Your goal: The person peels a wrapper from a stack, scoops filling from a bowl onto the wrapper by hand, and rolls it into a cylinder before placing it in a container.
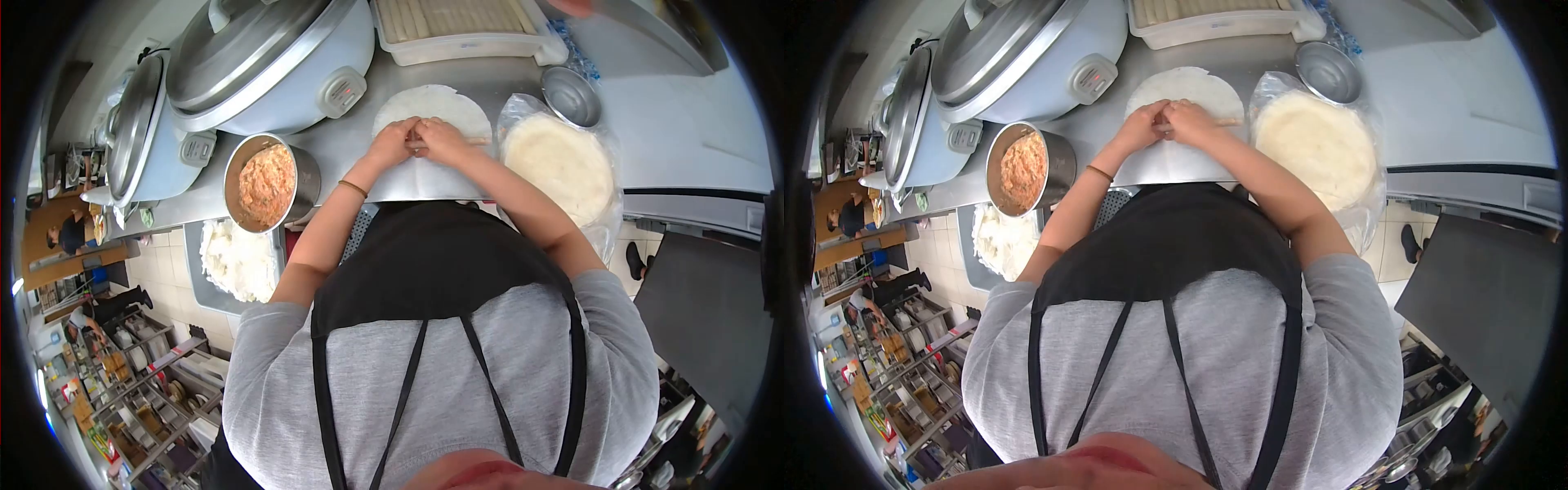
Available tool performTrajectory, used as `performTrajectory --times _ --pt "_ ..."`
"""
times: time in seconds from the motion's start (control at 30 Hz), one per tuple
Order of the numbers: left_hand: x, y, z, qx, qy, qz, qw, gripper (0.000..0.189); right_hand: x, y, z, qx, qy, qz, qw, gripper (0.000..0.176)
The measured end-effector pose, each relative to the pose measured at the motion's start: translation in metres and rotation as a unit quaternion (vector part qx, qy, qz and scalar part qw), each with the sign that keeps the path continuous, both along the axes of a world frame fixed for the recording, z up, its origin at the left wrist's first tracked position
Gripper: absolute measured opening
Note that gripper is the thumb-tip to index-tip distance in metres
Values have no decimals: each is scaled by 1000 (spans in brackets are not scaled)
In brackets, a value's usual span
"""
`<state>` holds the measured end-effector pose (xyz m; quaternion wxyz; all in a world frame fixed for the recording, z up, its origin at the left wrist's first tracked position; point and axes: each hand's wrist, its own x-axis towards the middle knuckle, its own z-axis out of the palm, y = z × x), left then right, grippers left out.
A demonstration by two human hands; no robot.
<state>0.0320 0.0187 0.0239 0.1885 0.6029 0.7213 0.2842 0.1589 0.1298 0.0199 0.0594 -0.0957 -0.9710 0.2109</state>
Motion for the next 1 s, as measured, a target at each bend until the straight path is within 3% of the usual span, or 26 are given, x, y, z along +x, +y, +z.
performTrajectory --times 0.13,0.27,0.33,0.37,0.43,0.47,0.57,0.63,0.67,0.73,0.77,0.83,0.93,1.0 --pt "-13 -18 11 -86 -4 34 996 60 27 25 7 -50 -64 -34 996 27" --pt "-28 -34 5 -75 -23 47 996 54 72 58 4 -46 -32 -65 996 25" --pt "-33 -40 1 -62 -127 66 988 46 85 69 8 -144 -33 -85 985 23" --pt "-35 -41 -1 -62 -128 66 988 46 88 72 8 -144 -33 -86 985 23" --pt "-38 -40 -1 -48 -152 97 982 29 89 79 7 -288 -52 -132 947 16" --pt "-39 -39 -2 -48 -152 96 983 29 88 81 6 -288 -52 -132 947 16" --pt "-39 -37 4 -74 -131 130 980 13 83 85 8 -200 -61 -131 969 11" --pt "-39 -37 1 -1 31 113 993 7 79 84 6 -66 -26 -119 990 10" --pt "-40 -38 -1 -1 31 112 993 7 77 82 5 -67 -26 -119 990 10" --pt "-40 -38 -1 0 140 132 981 8 71 74 8 18 19 -130 991 10" --pt "-38 -38 -2 -1 139 132 981 8 67 68 9 17 18 -130 991 10" --pt "-21 -29 15 94 176 93 976 10 59 54 11 12 140 -60 988 13" --pt "4 -12 7 142 130 15 981 11 47 35 4 -18 116 -15 993 15" --pt "13 -10 7 131 137 15 982 12 46 32 2 -5 103 -7 995 13"
